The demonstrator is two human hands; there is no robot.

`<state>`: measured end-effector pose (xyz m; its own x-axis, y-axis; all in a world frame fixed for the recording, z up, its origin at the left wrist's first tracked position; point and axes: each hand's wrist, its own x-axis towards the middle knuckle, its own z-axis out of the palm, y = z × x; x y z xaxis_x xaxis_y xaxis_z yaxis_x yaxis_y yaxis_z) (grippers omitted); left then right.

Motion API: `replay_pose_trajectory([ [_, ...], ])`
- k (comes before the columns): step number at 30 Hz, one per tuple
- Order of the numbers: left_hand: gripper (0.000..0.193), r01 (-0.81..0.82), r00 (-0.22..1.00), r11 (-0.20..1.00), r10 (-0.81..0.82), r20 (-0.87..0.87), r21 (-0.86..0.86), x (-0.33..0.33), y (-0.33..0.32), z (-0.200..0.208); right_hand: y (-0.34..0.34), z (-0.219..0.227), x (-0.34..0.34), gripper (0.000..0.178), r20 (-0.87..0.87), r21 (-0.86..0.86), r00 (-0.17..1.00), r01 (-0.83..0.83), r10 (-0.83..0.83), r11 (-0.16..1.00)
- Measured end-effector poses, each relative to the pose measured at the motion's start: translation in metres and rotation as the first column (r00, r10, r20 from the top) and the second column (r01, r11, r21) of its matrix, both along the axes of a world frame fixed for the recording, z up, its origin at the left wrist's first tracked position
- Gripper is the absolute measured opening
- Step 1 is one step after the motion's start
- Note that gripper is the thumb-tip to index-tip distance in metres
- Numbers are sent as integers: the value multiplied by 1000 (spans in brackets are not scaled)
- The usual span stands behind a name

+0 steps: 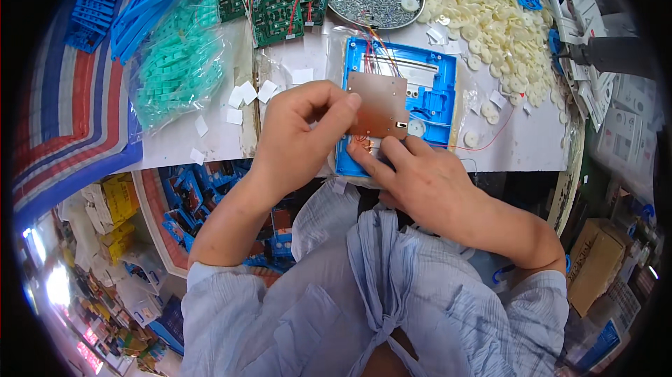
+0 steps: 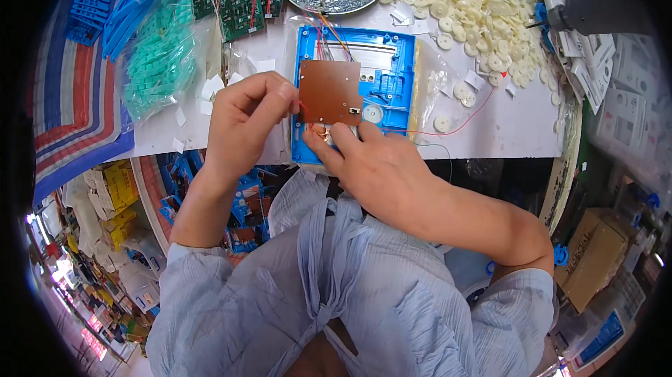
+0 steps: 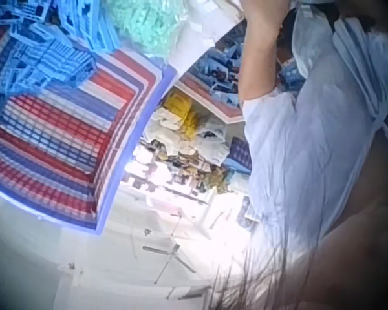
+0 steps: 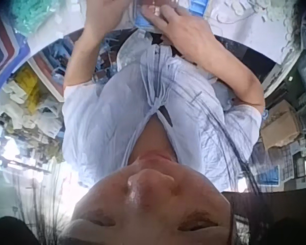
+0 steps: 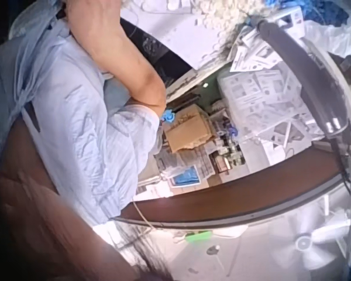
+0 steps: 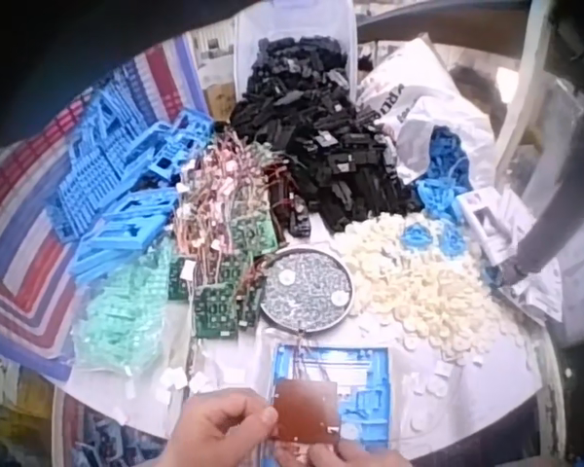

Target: Assembling electronic components and circuit boards into a blue plastic frame using an electric screwdriver.

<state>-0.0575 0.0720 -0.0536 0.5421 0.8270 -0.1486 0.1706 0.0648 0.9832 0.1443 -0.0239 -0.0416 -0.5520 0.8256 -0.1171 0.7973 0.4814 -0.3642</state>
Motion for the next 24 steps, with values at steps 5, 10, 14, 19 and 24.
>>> replay_pose_trajectory([
  [5,28,-48,975,957,107,194,-285,-1,-12,-1,11,16,23,46,-194,-92,980,-69,50,993],
  [10,31,98,973,957,-34,229,-272,6,-25,6,4,19,42,34,-554,-4,803,262,-220,965],
  [14,26,255,955,964,-238,178,-75,13,-30,8,-2,8,34,38,-615,108,775,266,-146,958],
  [19,23,314,942,947,-319,101,65,10,-36,8,-5,3,27,32,-698,-117,614,409,-368,905],
  [24,32,331,944,892,-317,-96,308,3,-37,13,-3,-4,38,21,-697,-270,585,322,-415,908],
])
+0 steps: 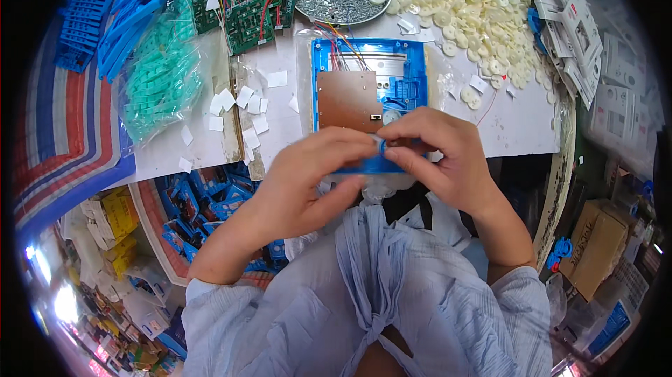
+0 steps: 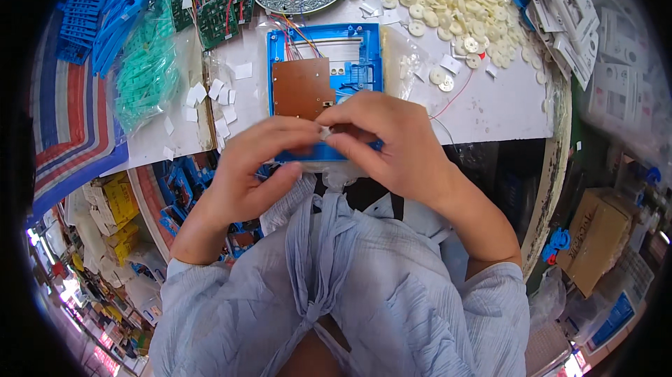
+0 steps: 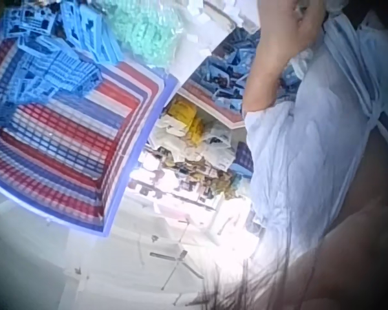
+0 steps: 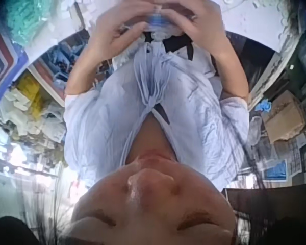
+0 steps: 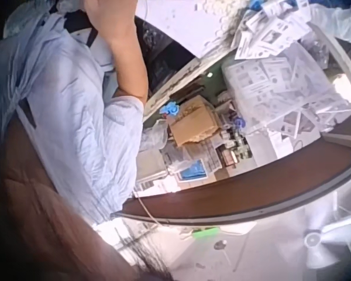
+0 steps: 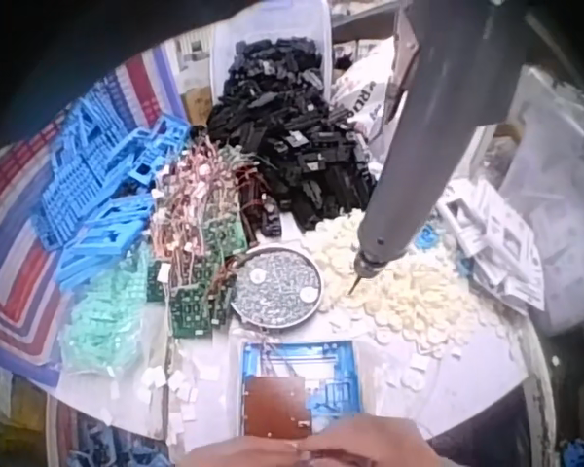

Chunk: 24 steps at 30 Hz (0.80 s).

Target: Assembling electronic components and circuit boards into a blue plastic frame using an electric screwdriver.

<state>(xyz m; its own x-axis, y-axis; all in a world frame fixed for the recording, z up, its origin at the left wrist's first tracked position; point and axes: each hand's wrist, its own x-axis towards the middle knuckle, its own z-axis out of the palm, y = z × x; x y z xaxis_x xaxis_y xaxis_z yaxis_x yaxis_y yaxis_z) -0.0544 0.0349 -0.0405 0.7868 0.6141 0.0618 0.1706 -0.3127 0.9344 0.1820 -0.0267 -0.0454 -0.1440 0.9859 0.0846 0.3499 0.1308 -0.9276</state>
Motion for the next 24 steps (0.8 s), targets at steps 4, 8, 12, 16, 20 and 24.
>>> replay_pose_trajectory([
  [4,39,43,983,864,55,-178,502,-25,6,-14,-7,-3,6,18,123,15,979,160,-160,987],
  [8,47,158,942,763,75,-328,627,-24,1,-19,-9,8,16,16,170,-152,978,145,-119,978],
  [12,55,272,902,703,52,-429,657,-30,0,-21,-20,9,25,14,-50,-342,999,3,-22,940],
  [16,57,345,882,684,-2,-471,643,-27,9,-14,-27,8,16,12,-21,-313,993,104,-117,944],
  [20,56,349,884,675,-7,-468,650,-25,10,-14,-29,6,14,16,-53,-335,995,64,-87,940],
  [24,49,282,921,724,-19,-389,630,-19,6,-9,-38,0,13,22,295,4,955,36,-35,999],
])
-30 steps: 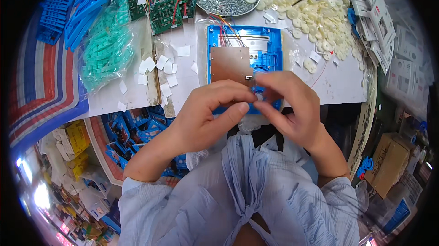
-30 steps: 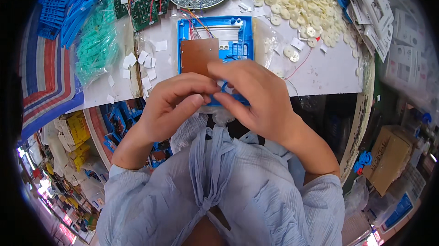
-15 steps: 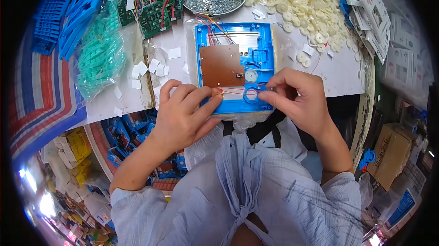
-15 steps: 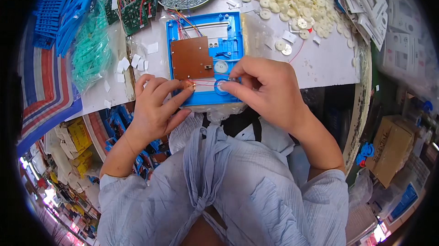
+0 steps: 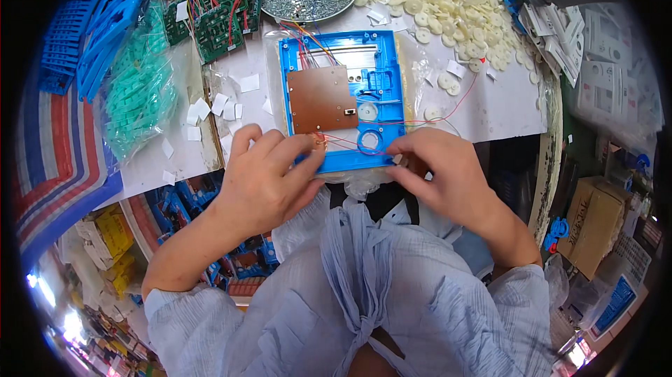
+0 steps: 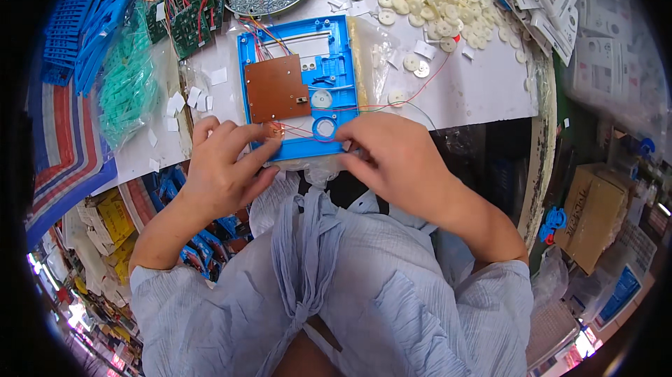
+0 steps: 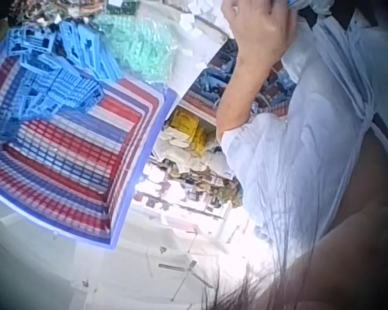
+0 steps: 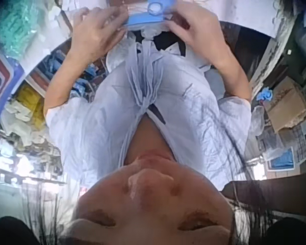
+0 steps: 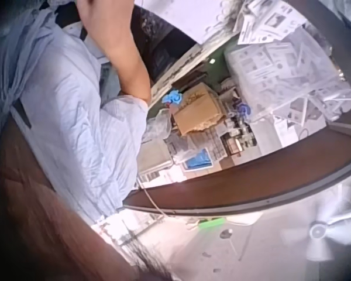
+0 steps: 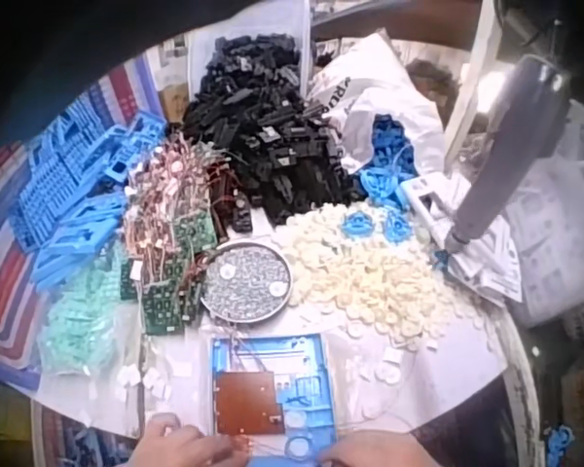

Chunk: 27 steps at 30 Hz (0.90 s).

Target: Assembling electronic components and circuit boards into a blue plastic frame using an electric screwdriver.

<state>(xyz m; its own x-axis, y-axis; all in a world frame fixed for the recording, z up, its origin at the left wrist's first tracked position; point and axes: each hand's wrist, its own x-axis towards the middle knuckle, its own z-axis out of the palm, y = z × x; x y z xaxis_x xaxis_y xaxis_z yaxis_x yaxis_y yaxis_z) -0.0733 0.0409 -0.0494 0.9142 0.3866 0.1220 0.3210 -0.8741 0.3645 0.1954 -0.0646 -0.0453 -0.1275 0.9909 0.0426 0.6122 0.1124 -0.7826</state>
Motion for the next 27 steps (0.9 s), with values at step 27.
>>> replay_pose_trajectory([
  [27,27,-4,949,996,33,314,-93,38,-22,-39,8,-22,8,20,266,356,947,-271,181,894],
])
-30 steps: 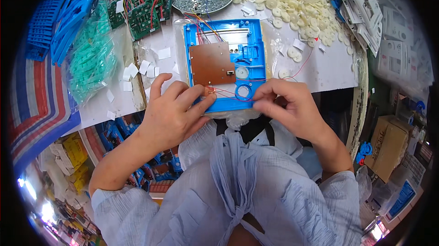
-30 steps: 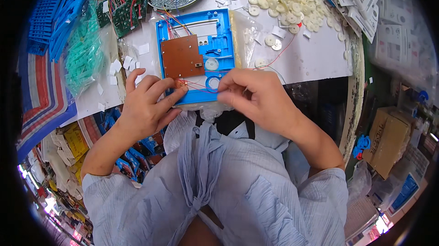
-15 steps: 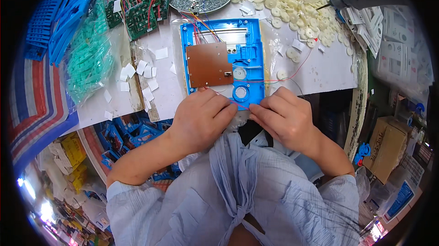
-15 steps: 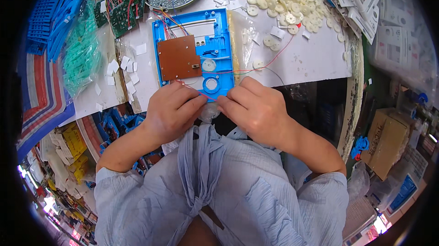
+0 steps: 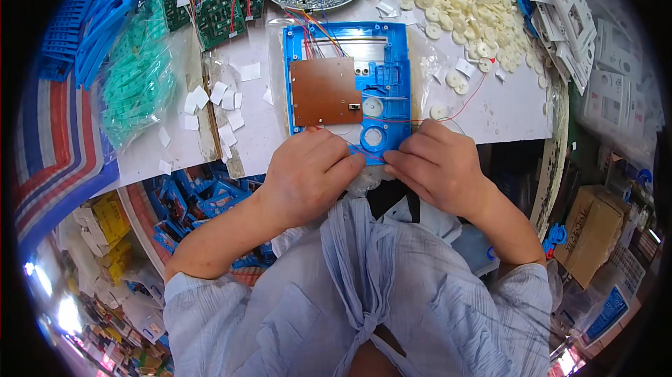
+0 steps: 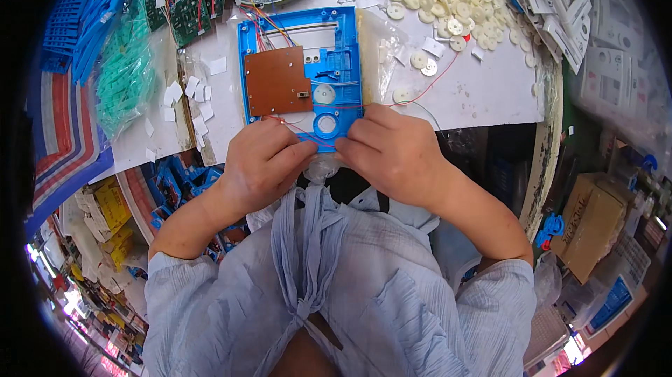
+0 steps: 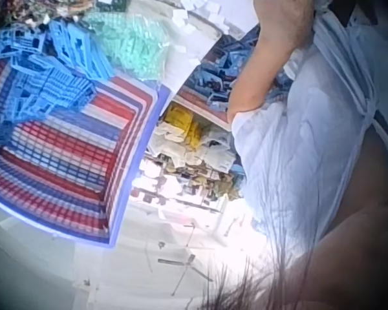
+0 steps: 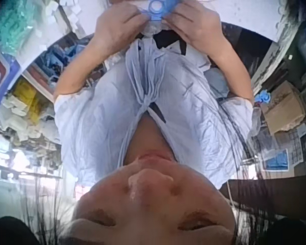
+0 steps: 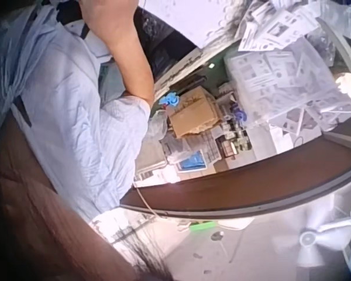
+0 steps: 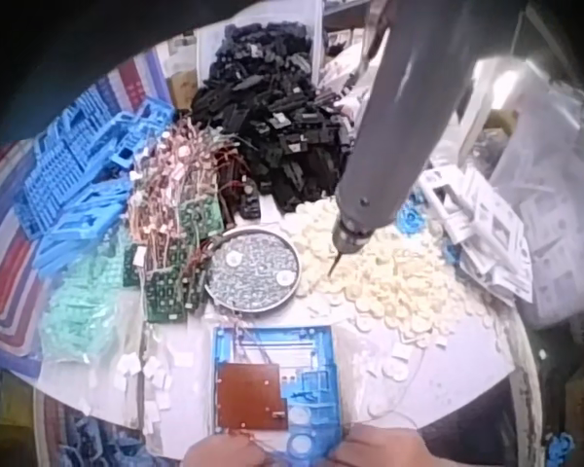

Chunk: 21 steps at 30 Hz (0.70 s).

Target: Assembling electronic components and circuit boards into a blue plastic frame using an electric screwdriver.

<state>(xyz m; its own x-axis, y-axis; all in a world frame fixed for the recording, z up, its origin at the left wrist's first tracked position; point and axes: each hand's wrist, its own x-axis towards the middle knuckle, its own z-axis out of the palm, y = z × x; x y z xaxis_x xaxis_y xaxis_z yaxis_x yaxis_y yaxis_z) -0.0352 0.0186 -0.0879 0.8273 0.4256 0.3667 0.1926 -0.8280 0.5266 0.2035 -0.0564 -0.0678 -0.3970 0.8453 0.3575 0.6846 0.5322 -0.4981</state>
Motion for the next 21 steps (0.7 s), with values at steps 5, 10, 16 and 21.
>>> replay_pose_trajectory([
  [5,25,39,998,999,-38,-47,31,-5,1,0,-3,-28,10,25,-205,27,979,12,-7,1000],
  [10,43,159,970,987,-159,-183,-12,-3,6,13,-11,-32,12,24,-189,-13,980,68,-69,998],
  [16,57,192,939,979,-165,-301,62,4,7,20,-11,-30,15,21,-296,-162,951,44,-91,986],
  [21,60,221,929,970,-178,-325,100,6,6,21,-9,-14,16,12,-418,-489,880,-8,-226,872],
])
